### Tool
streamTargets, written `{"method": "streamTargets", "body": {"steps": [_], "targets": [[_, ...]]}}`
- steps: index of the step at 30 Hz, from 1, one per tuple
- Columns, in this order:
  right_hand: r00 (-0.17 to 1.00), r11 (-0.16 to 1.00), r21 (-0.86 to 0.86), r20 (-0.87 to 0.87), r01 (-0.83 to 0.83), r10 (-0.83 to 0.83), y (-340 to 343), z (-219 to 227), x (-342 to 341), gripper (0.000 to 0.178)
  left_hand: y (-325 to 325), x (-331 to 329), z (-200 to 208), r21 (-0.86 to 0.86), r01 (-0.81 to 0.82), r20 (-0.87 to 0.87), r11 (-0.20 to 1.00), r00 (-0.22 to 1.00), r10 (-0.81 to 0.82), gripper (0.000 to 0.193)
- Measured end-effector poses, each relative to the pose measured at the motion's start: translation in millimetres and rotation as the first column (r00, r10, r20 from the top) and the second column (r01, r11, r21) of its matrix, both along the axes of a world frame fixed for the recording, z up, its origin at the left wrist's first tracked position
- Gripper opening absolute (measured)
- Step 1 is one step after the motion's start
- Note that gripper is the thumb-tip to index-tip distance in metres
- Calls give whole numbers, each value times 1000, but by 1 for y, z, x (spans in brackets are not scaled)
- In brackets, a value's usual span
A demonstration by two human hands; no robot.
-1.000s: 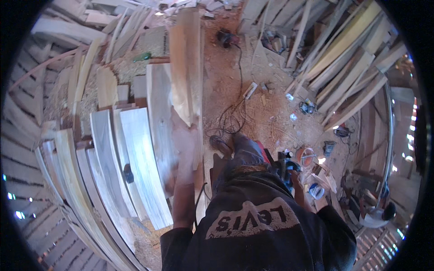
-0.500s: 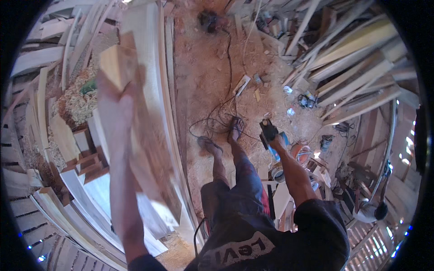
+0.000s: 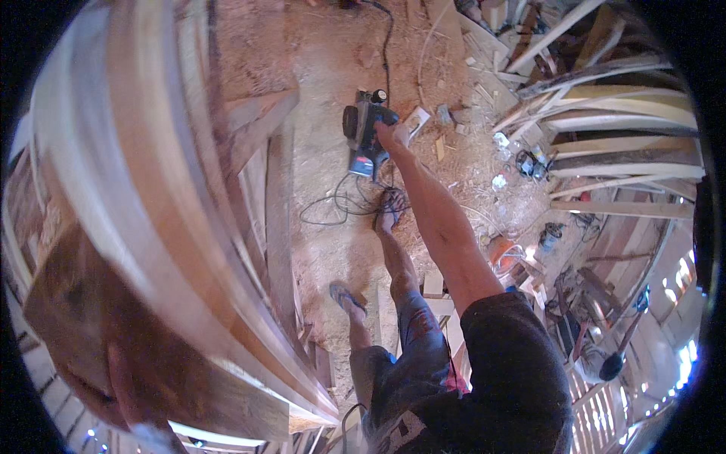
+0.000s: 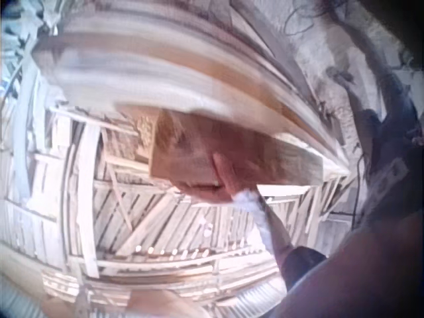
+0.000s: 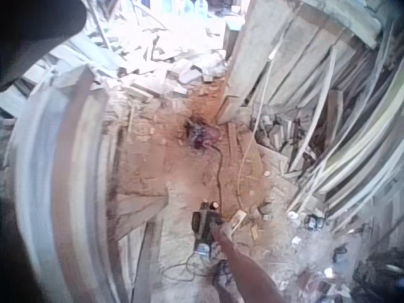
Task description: The person uses a circular saw to cut a wooden plank, then smooths the surface with an electric planer. They measure and mark the wood using a square and pencil, and finally stack the processed pieces.
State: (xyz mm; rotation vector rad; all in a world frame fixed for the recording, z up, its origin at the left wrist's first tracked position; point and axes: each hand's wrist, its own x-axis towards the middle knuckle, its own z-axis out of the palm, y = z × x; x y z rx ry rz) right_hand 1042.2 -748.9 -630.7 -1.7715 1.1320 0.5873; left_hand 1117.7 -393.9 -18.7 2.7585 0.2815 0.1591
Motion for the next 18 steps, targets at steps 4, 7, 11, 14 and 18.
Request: {"method": "streamTargets", "body": {"steps": [4,7,11,14,18], "targets": [[997,975,-222,-70,10,-26,-131,-64,-22,48,7,25,-38,-46,41,-46,998,998,-43,83],[963,942,-235,-179,-239,200,-152,-26,29,59,3,26,-31,57,11,-60,998,998,-8,82],[953,761,-574,-181,-303,243,-196,-29,61,61,-8,39,-52,83,32,-85,996,996,-25,82],[981,805,-571,-1,-159,194,-289,-93,63,50,-10,50,-76,59,47,-105,997,994,-41,81],[973,834,-512,-8,-204,233,-319,-154,88,37,-24,57,-78,93,61,-129,994,990,-49,81]]}}
